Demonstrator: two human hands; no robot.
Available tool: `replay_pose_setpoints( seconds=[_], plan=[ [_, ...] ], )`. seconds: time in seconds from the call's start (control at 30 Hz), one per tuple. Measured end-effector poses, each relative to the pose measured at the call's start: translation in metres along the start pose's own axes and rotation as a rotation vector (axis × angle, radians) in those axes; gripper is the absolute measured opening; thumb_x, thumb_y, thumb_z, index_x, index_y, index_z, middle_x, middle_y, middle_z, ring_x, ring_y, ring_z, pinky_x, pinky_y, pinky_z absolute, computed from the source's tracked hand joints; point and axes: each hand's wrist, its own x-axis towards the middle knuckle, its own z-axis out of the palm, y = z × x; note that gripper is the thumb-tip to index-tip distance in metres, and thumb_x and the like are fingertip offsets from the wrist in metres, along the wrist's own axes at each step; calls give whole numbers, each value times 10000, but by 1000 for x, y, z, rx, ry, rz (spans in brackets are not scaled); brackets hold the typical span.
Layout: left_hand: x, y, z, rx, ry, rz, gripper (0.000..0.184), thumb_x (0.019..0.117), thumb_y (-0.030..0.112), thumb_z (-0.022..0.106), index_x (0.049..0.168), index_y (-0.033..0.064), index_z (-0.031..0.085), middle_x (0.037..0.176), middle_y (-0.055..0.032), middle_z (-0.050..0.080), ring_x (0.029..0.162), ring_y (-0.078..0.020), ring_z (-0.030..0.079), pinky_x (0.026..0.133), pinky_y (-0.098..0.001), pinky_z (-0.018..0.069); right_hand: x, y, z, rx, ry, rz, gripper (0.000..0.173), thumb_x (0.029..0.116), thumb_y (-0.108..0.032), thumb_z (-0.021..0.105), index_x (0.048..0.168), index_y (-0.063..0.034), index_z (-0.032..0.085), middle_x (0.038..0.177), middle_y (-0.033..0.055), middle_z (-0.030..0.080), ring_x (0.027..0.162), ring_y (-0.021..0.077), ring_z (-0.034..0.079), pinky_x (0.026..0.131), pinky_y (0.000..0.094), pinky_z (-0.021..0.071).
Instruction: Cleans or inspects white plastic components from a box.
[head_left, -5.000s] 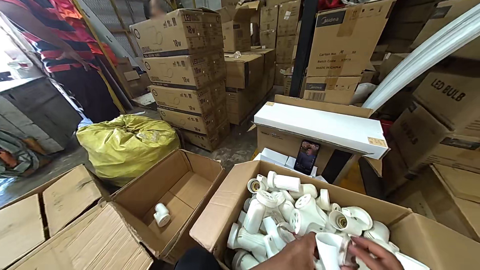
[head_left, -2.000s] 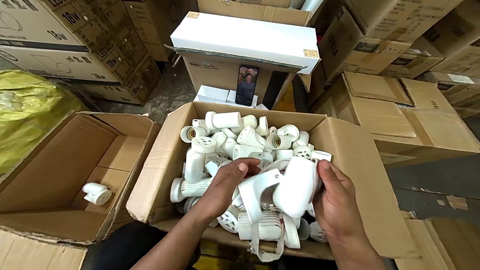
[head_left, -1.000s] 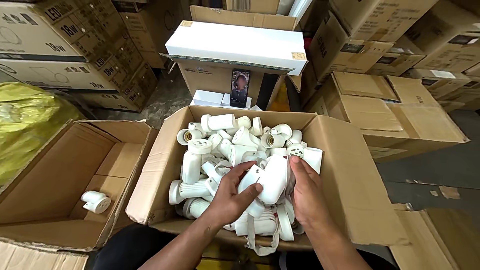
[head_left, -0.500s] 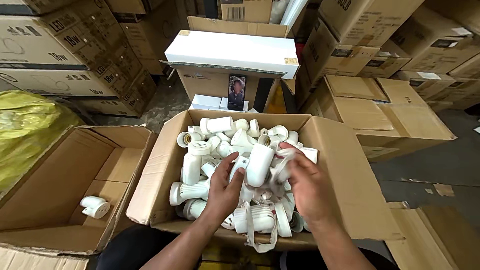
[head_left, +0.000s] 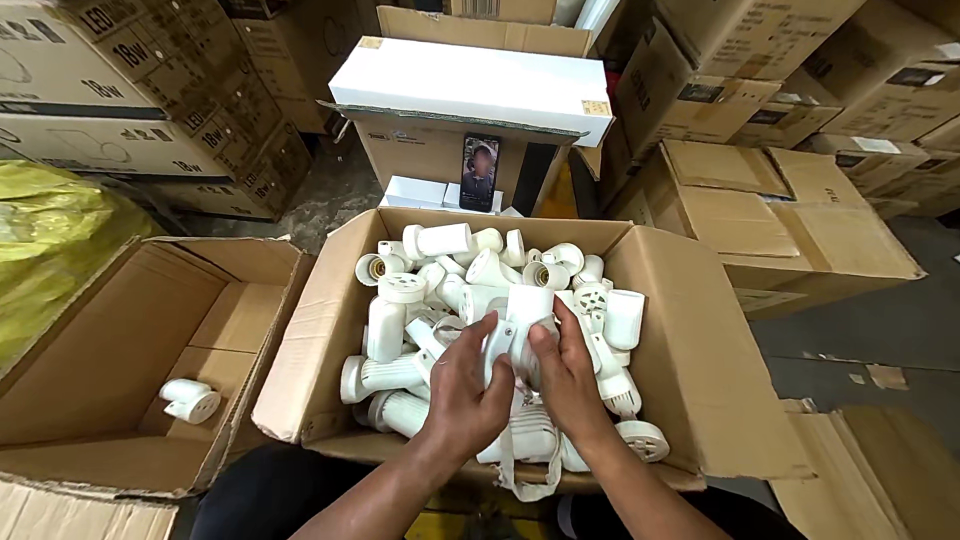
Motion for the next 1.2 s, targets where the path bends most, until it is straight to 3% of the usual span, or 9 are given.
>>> replay_pose_setpoints(
  seconds=[0.1,0.2,0.27,0.37,0.6,0.8,0.87,1.03,1.2],
  plan=[
    [-1,4,-1,-38,-16,-22,455,923,106,555,1337,-84,566,1230,-125,695,1058,-129,694,907,-313,594,6,-2,-3,-61,80,53,466,1105,-289,353,1379,58,502,1178,120,650,1045,69,650,917,231,548],
    [-2,1,-3,35,4,-27,446,926,132,541,1331,-50,589,1204,-99,708,1034,-118,697,883,-327,599,4,-10,-7,-118,-104,87,706,1062,-361,458,1588,37,207,1519,202,452,1281,104,563,1051,262,495],
    [-5,-4,-2,157,12,36,453,935,189,541,1331,-24,604,1192,-97,715,1048,-142,693,887,-388,593,-1,-13,-3,-154,-127,87,854,1040,-361,536,1612,38,44,1567,230,380,1282,96,565,1026,246,511],
    [-10,-4,3,248,22,133,463,941,227,547,1322,-30,605,1161,-117,722,1033,-170,702,873,-422,595,-3,-12,6,-161,-1,112,832,1020,-362,558,1611,16,110,1492,202,473,1221,100,600,985,257,532],
    [-5,-2,-3,170,7,26,418,939,194,524,1302,25,642,1125,-48,733,985,-108,700,839,-361,601,-5,-2,-4,-195,-149,-50,925,1020,-294,563,1599,60,-66,1646,288,180,1418,120,450,1112,243,445],
    [-11,-1,5,196,19,106,449,933,199,545,1329,-1,618,1177,-85,725,1048,-146,699,887,-405,595,-7,-4,5,-234,52,-14,827,1011,-355,561,1591,51,135,1419,201,524,1170,94,622,945,254,555],
    [-10,-2,5,236,27,136,451,930,211,545,1319,-2,627,1164,-85,731,1033,-149,707,868,-405,601,-4,-4,6,-177,25,28,814,1025,-367,539,1590,50,128,1397,188,541,1157,92,629,946,251,555],
    [-1,-4,-6,157,27,44,431,938,189,513,1313,11,629,1143,-70,726,997,-129,699,845,-388,600,-6,-5,-3,-152,-184,-100,926,1033,-315,530,1582,91,-96,1658,316,76,1517,175,301,1203,273,342],
    [-6,-2,2,193,16,148,443,934,198,537,1312,-15,626,1180,-107,723,1055,-169,700,887,-423,593,-1,-4,5,-101,44,-22,719,1061,-368,457,1557,91,212,1427,204,518,1222,100,595,1019,244,518]
  ],
)
